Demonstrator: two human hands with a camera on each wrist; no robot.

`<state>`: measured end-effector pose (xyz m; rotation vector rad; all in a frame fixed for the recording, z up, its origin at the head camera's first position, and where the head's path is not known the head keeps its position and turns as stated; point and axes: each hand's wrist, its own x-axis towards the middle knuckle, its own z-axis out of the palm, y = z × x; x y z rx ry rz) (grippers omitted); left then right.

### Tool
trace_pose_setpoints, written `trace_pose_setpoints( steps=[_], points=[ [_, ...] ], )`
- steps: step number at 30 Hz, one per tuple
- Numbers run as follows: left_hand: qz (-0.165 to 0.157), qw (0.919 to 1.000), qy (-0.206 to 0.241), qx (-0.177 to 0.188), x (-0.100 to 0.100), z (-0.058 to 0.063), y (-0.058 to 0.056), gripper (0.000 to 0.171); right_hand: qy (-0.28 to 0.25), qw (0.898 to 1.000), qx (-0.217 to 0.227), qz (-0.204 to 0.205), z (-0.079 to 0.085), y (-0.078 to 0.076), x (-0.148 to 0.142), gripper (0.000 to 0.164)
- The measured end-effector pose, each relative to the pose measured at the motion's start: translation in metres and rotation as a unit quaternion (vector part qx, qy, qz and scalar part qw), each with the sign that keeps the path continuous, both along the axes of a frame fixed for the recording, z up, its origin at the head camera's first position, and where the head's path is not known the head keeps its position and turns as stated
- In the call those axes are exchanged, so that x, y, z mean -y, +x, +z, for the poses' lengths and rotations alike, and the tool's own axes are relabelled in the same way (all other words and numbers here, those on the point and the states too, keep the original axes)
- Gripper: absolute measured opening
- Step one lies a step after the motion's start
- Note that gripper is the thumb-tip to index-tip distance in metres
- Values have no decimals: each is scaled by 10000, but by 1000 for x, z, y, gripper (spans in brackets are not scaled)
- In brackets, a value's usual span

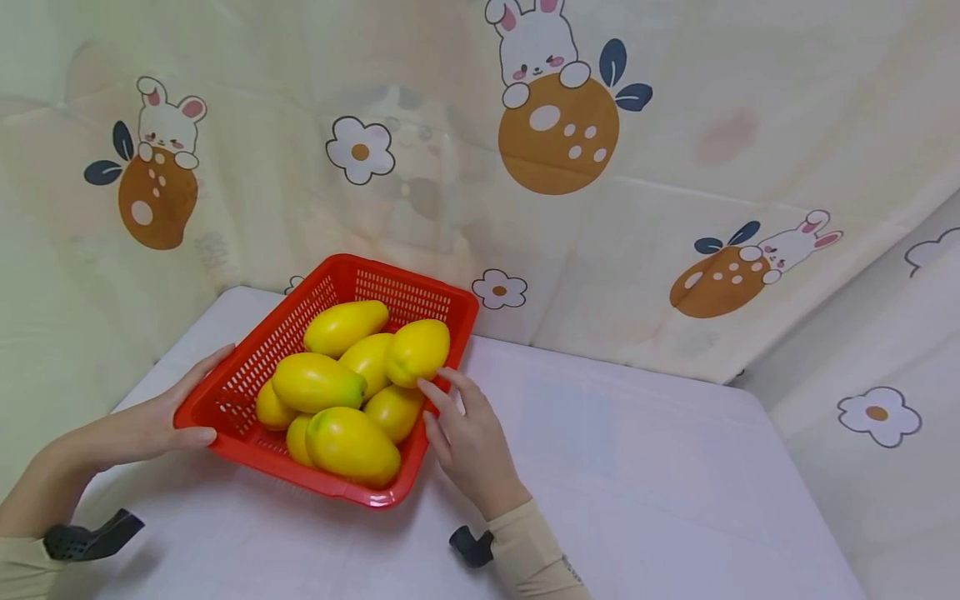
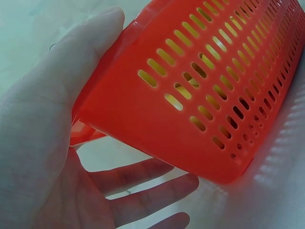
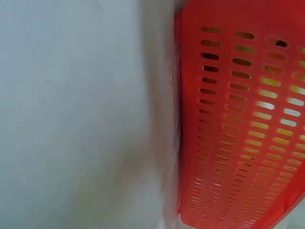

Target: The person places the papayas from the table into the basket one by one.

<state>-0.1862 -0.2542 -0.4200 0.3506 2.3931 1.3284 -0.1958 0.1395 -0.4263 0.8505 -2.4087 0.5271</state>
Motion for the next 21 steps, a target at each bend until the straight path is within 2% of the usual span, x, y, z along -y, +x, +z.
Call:
trace_pose_setpoints(
  steps=[6, 14, 21],
  points=[
    [-11, 10000, 18, -3, -1, 0, 0, 95, 463, 9980, 383, -197, -4, -2, -1, 37],
    [131, 9999, 6, -28, 4, 2, 6, 95, 394, 9967, 684, -183, -2, -2, 4, 35],
    [14, 9999, -8, -141, 2, 2, 4, 93, 308, 9950, 868, -398, -1, 1, 2, 35]
  ],
)
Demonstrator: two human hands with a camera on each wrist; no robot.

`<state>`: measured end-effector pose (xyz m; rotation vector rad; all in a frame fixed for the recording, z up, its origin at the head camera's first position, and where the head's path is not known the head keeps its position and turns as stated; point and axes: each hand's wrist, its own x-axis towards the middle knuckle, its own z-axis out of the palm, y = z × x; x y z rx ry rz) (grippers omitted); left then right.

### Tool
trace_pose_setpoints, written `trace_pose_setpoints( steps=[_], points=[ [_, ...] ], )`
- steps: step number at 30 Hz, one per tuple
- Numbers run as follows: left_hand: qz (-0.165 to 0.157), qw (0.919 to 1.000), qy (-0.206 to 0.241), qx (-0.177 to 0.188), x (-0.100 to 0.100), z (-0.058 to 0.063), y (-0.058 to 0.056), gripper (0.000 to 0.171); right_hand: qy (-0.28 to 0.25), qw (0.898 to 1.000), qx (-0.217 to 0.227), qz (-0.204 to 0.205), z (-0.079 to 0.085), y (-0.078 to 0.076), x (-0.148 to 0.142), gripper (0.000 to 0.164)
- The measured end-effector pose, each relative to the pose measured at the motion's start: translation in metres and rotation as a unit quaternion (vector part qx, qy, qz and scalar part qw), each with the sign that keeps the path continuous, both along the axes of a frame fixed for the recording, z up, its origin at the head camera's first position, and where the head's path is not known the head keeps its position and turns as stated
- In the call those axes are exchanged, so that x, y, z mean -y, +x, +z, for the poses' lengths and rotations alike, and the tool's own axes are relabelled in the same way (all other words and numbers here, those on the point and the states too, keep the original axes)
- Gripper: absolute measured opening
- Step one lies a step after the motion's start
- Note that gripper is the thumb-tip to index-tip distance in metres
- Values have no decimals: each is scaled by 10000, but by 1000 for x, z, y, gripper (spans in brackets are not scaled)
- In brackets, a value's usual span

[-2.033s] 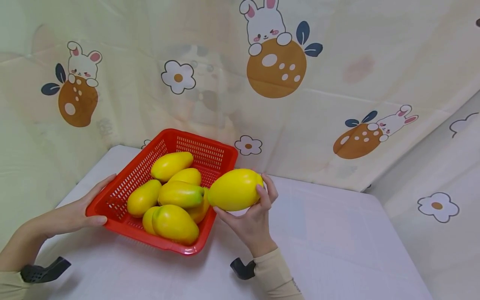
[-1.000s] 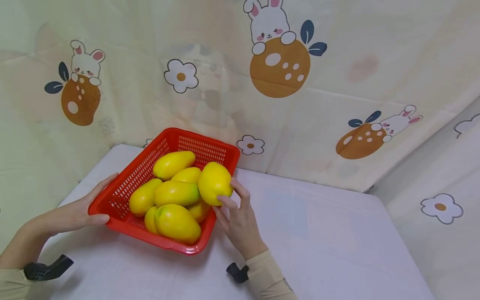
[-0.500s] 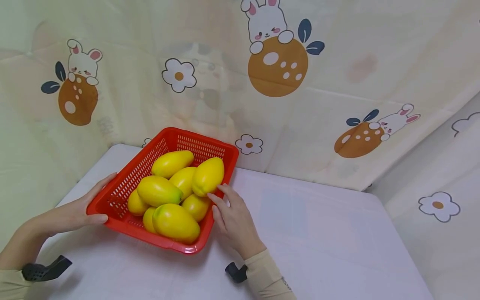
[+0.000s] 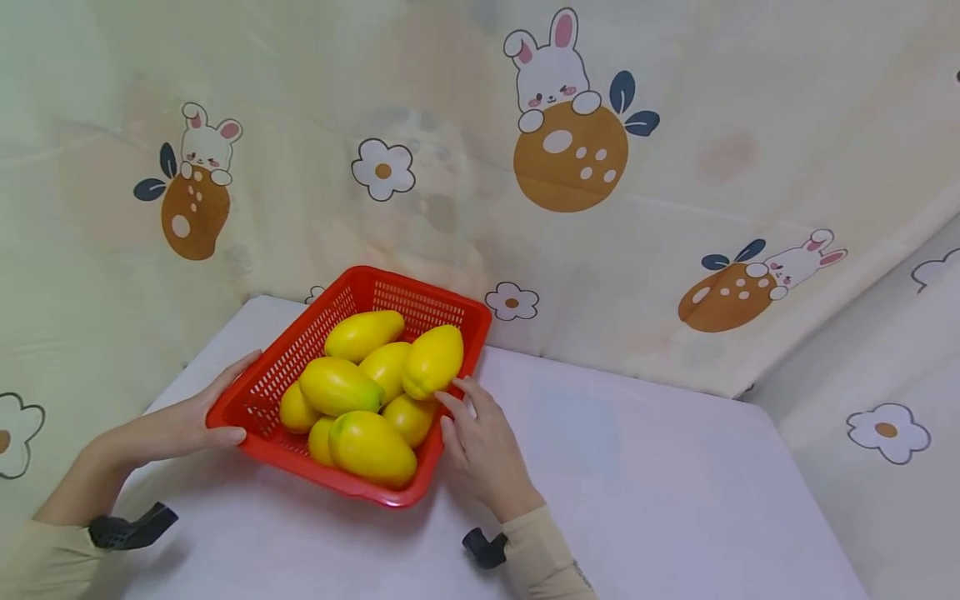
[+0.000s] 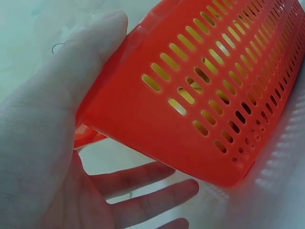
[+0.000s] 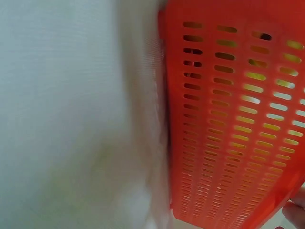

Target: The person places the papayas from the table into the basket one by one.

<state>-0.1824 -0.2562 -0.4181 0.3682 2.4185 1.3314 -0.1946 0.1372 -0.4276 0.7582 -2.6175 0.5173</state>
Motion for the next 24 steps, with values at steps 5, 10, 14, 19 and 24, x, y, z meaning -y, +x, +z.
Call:
trace_pose_setpoints(
  steps=[5, 10, 14, 19, 24],
  points=[
    [-34, 9998, -170, 36, 0, -3, -3, 92, -53, 9999, -31, -122, -3, 3, -2, 37],
    [82, 9985, -523, -100, 9, -5, 2, 82, -51, 9999, -56, -116, -5, 4, -6, 39],
    [212, 9968, -719, -284, 16, -3, 4, 73, -64, 9997, -72, -244, -3, 6, -12, 40],
    [374, 9905, -1100, -738, 17, 9, -4, 77, 12, 9990, -130, -418, 7, 3, -20, 40],
    [818, 9728, -1774, -1248, 7, 31, -15, 83, -39, 9994, -165, -295, 21, -7, -27, 40]
  ],
)
